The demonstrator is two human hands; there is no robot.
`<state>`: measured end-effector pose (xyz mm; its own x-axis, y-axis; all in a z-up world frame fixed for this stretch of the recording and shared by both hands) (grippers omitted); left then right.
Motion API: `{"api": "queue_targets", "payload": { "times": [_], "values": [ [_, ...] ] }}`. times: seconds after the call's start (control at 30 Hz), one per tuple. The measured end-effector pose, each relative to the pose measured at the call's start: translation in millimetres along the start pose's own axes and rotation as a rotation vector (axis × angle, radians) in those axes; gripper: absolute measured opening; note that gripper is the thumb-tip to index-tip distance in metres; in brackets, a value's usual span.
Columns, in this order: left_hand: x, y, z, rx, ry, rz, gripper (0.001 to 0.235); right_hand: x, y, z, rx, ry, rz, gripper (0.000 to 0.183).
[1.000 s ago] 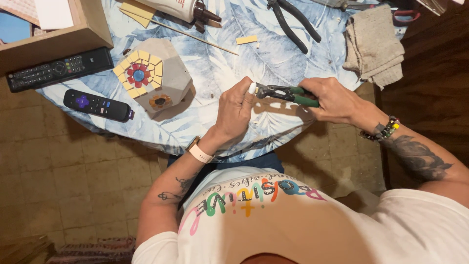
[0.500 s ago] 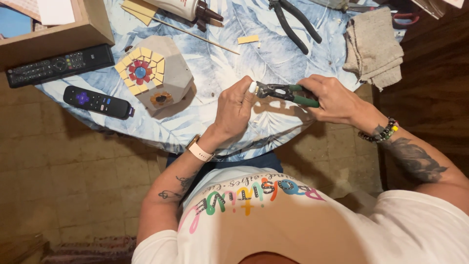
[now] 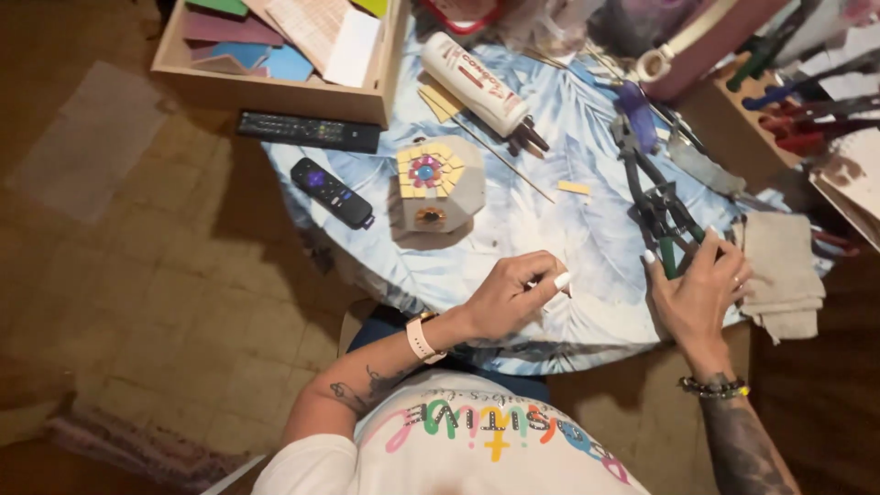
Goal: Trimming small wooden pieces with pliers and attaching them to a decorative hexagonal box
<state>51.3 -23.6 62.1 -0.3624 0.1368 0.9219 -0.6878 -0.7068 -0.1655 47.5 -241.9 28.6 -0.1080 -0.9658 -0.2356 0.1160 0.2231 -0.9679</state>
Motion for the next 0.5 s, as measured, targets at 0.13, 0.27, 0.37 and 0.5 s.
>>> {"api": "queue_targets", "payload": {
  "times": [0.13, 0.27, 0.37, 0.5],
  "values": [
    [-0.3, -9.2, -9.8, 0.065, -0.072, -0.091, 0.028, -5.9, 1.3, 2.6, 0.011, 0.042, 0.003, 0.063],
    [-10.0, -10.8, -16.8, 0.102, -0.083, -0.389, 0.021, -5.4, 6.5, 3.7, -0.011, 0.05, 0.04, 0.059],
    [-24.1, -9.9, -19.2, 0.127, -0.076, -0.612, 0.016, -7.8, 7.8, 5.4, 0.023, 0.018, 0.02, 0.057],
    [-41.5, -6.8, -21.9, 0.166, -0.118, -0.761, 0.019, -65.3, -31.3, -7.3, 0.202, -0.244, 0.021, 0.044]
  ]
}}
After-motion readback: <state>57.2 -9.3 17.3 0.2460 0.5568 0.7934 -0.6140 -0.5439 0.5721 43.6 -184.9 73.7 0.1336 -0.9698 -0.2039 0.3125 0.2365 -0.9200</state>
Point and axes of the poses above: each hand's wrist, its own z-axis towards the middle knuckle, its own y-axis out of the palm, x = y × z, the point moved 9 cm from there along z, towards the middle knuckle, and after that the axes turned 15 degrees about -x, right-handed, at the moved point
